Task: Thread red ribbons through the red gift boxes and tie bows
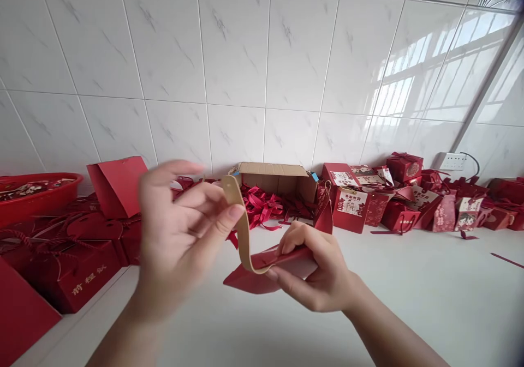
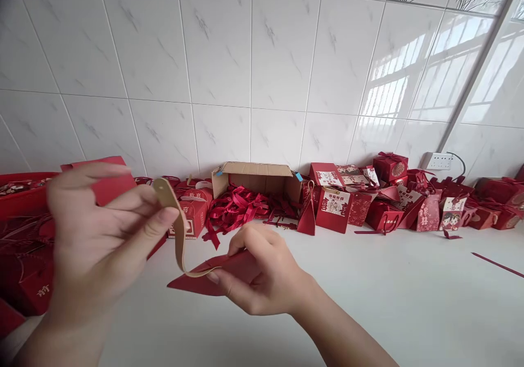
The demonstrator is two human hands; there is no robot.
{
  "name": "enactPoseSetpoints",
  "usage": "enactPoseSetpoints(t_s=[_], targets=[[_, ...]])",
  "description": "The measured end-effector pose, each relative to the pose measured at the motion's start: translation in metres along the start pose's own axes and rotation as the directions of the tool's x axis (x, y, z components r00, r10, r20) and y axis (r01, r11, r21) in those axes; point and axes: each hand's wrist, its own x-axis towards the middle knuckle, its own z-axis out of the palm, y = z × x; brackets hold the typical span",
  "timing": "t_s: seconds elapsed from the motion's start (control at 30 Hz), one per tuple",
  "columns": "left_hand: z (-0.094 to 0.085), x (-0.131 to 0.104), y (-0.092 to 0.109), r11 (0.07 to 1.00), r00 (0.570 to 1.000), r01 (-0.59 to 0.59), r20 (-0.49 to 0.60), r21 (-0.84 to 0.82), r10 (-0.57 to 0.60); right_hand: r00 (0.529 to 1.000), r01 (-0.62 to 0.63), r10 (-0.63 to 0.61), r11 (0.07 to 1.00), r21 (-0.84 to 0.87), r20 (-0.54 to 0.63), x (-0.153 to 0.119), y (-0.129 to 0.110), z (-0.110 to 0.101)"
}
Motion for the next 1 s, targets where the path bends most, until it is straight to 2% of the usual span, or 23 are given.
enactPoseSetpoints(t_s=[0.07,0.13,0.2,0.27,0.33,0.43,0.57,0.73,1.0], targets=[[0.002,-0.001,-0.002,0.989,0.993,-0.041,0.119,0.145,0.023,0.999,0.024,-0.024,1.0,0.001,-0.031,0.0,-0.001,0.001],[0.001,-0.002,-0.004,0.971,0.962,-0.06,0.272,0.232,-0.006,0.997,0.032,-0.033,0.999,-0.016,-0.065,0.001,-0.002,-0.002],[-0.001,-0.002,-0.006,0.972,0.92,-0.067,0.391,0.225,-0.027,0.995,0.04,-0.043,0.999,-0.036,-0.085,0.001,-0.003,-0.007],[0.0,-0.003,-0.007,0.976,0.886,-0.076,0.463,0.205,-0.029,0.993,0.064,-0.07,0.995,-0.073,-0.097,0.002,-0.004,-0.011],[0.003,-0.003,-0.008,0.972,0.893,-0.083,0.45,0.219,-0.025,0.987,0.1,-0.116,0.985,-0.139,-0.108,0.003,-0.005,-0.014],[0.01,-0.004,-0.006,0.963,0.919,-0.002,0.38,0.268,-0.103,0.977,0.145,-0.178,0.959,-0.243,-0.118,0.004,-0.006,-0.016],[0.014,-0.007,-0.006,0.955,0.906,0.093,0.374,0.283,-0.199,0.975,0.145,-0.185,0.948,-0.284,-0.12,0.005,-0.006,-0.018],[0.012,-0.011,-0.005,0.957,0.921,0.111,0.334,0.268,-0.2,0.972,0.143,-0.188,0.948,-0.283,-0.139,0.005,-0.005,-0.02],[0.012,-0.014,-0.003,0.978,0.947,0.08,0.293,0.195,-0.136,0.971,0.136,-0.177,0.961,-0.241,-0.158,0.005,-0.006,-0.019]])
